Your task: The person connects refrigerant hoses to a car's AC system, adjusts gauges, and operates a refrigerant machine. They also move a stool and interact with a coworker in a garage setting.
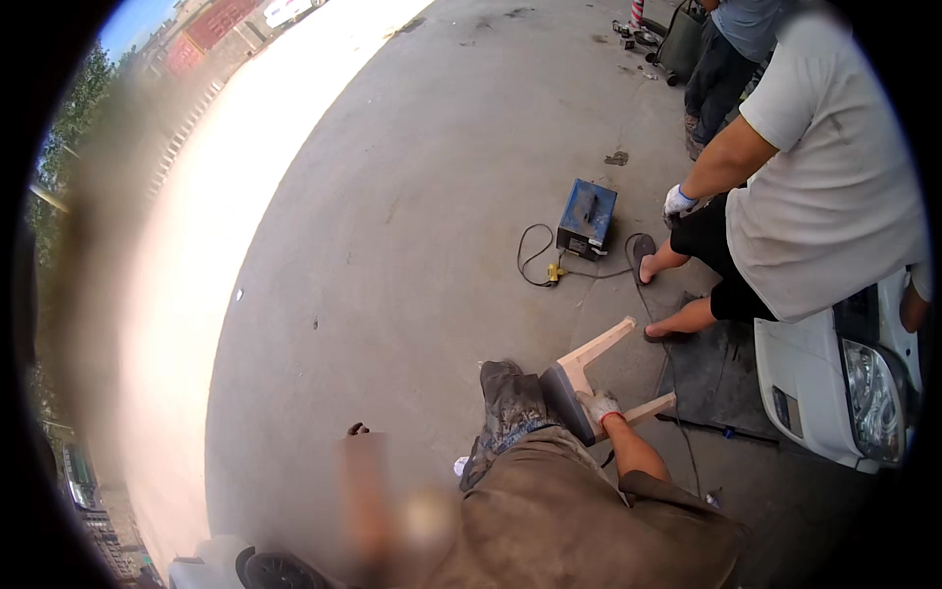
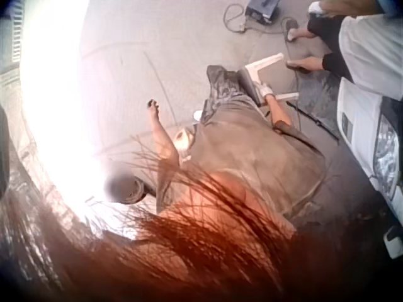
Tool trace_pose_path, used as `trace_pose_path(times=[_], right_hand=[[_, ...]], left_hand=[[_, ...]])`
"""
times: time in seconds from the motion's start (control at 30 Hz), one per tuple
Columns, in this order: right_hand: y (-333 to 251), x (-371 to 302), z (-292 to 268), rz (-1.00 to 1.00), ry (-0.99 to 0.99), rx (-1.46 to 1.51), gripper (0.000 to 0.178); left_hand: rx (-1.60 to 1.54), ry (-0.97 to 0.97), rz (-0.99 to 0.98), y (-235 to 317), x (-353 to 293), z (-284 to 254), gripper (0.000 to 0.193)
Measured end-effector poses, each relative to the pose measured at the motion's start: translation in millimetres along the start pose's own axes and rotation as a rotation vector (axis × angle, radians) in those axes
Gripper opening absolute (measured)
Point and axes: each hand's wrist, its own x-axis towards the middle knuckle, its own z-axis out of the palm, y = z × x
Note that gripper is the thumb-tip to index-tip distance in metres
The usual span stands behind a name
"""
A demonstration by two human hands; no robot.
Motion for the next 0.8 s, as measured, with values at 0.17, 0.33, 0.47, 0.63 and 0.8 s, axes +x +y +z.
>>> trace_pose_path(times=[0.17,0.33,0.47,0.63,0.8], right_hand=[[-112,51,25,0.198,0.161,0.082,0.075],[-226,124,-26,0.255,0.244,0.089,0.073],[-307,168,-72,0.21,0.33,0.225,0.068],[-415,239,-136,0.191,0.485,0.424,0.06],[-497,283,-219,0.242,0.637,0.706,0.047]], left_hand=[[-0.091,-0.105,0.123,240,131,62,0.035],[0.275,-0.463,0.024,280,199,108,0.038],[0.234,-0.558,-0.356,219,251,109,0.039],[0.342,-0.513,-0.536,266,353,115,0.04],[0.42,-0.416,-0.632,356,570,161,0.042]])
